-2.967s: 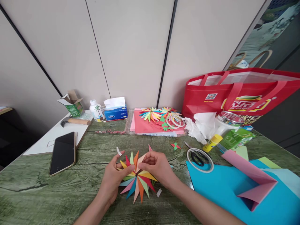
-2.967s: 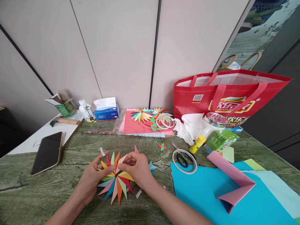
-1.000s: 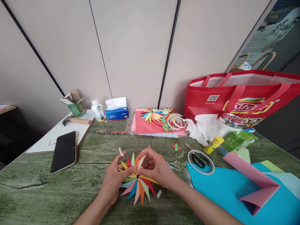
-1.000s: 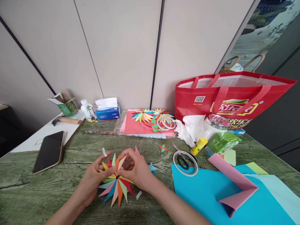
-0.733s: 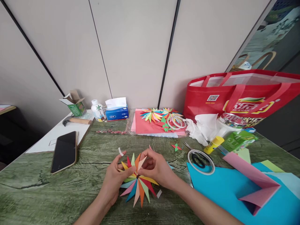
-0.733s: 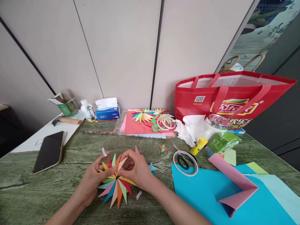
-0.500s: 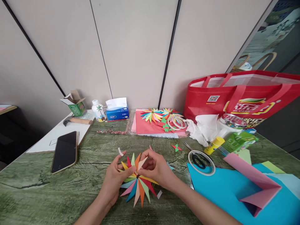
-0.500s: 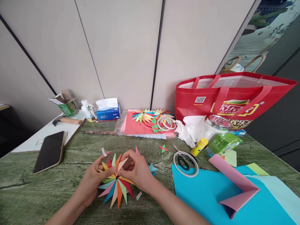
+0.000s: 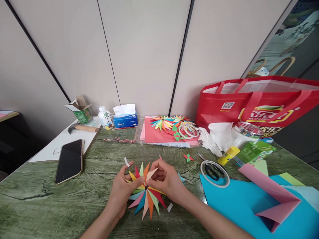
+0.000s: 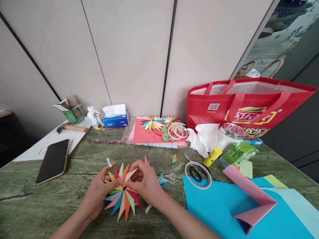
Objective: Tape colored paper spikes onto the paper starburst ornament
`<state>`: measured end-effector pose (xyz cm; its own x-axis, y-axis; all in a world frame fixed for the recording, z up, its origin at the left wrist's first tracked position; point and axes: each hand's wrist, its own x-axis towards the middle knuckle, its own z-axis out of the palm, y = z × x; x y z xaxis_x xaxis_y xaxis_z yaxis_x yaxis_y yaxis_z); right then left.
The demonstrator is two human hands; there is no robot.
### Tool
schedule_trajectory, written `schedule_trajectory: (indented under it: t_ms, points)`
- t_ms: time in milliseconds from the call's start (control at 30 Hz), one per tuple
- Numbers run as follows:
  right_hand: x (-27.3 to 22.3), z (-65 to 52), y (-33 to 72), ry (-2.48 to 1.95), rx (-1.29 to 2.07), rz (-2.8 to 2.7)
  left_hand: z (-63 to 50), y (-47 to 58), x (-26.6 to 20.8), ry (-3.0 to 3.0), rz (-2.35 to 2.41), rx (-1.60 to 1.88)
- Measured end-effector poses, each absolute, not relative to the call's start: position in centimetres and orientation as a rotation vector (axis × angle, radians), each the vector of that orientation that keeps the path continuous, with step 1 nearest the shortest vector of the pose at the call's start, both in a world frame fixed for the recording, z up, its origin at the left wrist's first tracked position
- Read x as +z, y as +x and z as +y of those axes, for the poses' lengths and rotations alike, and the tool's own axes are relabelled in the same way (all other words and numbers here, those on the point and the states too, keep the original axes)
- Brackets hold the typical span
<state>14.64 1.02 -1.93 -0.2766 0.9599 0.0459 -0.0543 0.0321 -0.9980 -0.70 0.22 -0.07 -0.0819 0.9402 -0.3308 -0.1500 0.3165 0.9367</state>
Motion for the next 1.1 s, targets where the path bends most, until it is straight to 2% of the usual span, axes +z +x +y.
schedule_trajectory:
  t_ms: [533,933,1100]
  points:
    - [-1.23,0.84,14.69,-1.106,1.421,-1.438,0.08,-0.53,0.21,0.900,1.391,1.103]
    - [-1.94,0.57,14.12,-1.320,1.253,-1.482,-0.26,-0.31,-0.60,0.899,1.405,1.100]
    - [-1.41,0.80,14.47,-1.252,1.303,-1.500,-0.18,-0.40,-0.20,0.943,1.401,1.072]
